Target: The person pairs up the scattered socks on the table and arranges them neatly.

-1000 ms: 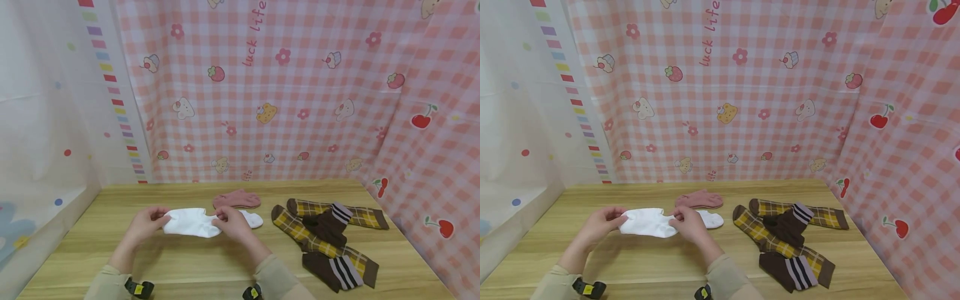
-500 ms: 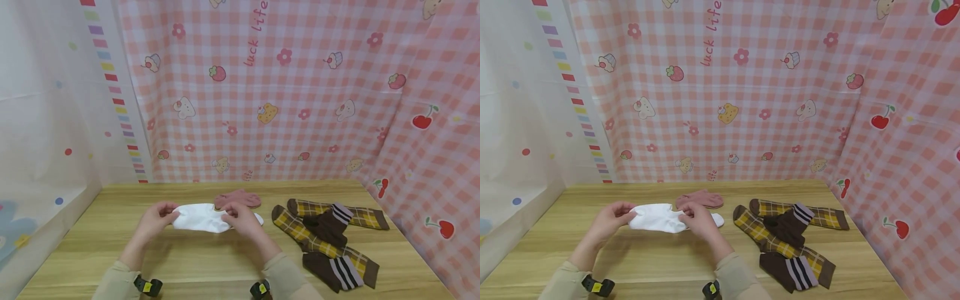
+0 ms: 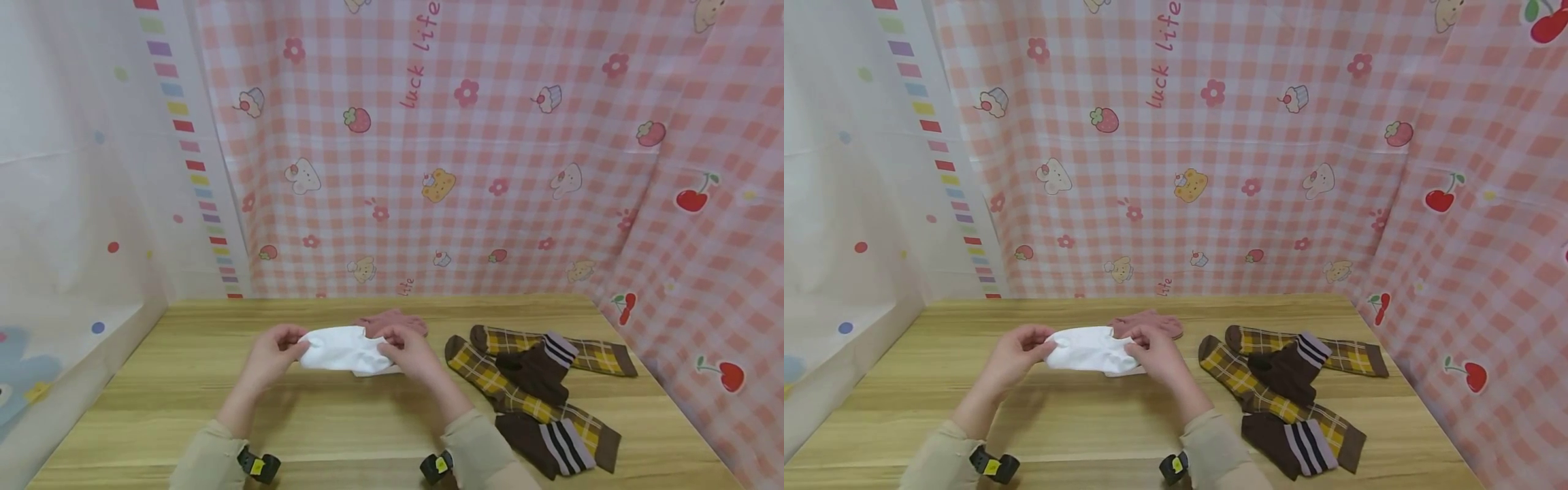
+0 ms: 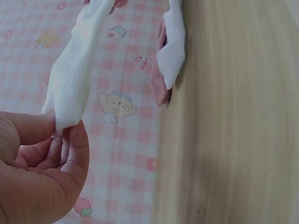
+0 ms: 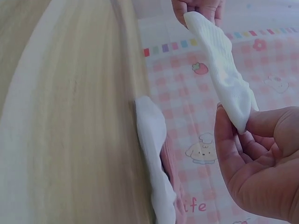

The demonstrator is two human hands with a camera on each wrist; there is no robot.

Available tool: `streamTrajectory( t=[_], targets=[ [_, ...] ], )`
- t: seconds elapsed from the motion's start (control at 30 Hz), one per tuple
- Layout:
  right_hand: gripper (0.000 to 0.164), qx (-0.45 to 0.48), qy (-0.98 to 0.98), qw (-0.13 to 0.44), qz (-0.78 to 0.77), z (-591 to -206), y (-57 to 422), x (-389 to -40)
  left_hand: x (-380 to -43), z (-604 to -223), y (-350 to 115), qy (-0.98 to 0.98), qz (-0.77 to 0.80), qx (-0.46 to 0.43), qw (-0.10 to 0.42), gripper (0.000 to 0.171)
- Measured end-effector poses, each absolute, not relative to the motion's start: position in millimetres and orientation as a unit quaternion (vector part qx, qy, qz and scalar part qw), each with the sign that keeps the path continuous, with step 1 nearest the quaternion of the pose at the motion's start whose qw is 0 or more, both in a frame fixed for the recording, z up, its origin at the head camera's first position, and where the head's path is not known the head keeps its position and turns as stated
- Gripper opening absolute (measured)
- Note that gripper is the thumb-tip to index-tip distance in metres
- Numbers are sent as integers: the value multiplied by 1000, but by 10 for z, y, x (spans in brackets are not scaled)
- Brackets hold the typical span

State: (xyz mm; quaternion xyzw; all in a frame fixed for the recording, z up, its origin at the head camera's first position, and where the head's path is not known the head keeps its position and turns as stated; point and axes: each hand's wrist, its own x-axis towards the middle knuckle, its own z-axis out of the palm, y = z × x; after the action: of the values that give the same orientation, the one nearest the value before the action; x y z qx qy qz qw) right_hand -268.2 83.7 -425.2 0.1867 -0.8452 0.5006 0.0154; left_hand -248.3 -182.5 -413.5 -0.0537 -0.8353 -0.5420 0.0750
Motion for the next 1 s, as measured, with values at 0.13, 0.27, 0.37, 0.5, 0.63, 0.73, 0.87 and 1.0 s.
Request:
streamTrajectory(
  t=[0.13,0.27,0.37,0.5,0.63,0.73,0.87,1.0],
  targets=[
    [11,185,-839,17,512,-4232,891,-2700,-2495,-4140,-1739,-831,-548,-53,84,18],
    [12,162,-839,9,519,-4207,963,-2702,-2511,-4153,-1663,-829,-546,-66,98,17],
    [13,141,-848,8,511,-4196,1010,-2699,-2513,-4160,-1617,-828,-547,-71,101,16],
    [16,122,-857,8,500,-4185,1059,-2694,-2513,-4163,-1560,-828,-547,-69,102,16],
    [17,117,-857,12,501,-4178,1101,-2689,-2534,-4174,-1519,-830,-544,-66,103,15],
    [16,115,-854,17,507,-4179,1129,-2691,-2557,-4189,-1490,-829,-546,-67,101,15],
    [15,105,-849,21,518,-4181,1162,-2702,-2577,-4204,-1442,-825,-553,-66,102,14],
    [13,93,-851,18,516,-4179,1198,-2725,-2593,-4211,-1381,-821,-558,-65,103,14]
  ],
)
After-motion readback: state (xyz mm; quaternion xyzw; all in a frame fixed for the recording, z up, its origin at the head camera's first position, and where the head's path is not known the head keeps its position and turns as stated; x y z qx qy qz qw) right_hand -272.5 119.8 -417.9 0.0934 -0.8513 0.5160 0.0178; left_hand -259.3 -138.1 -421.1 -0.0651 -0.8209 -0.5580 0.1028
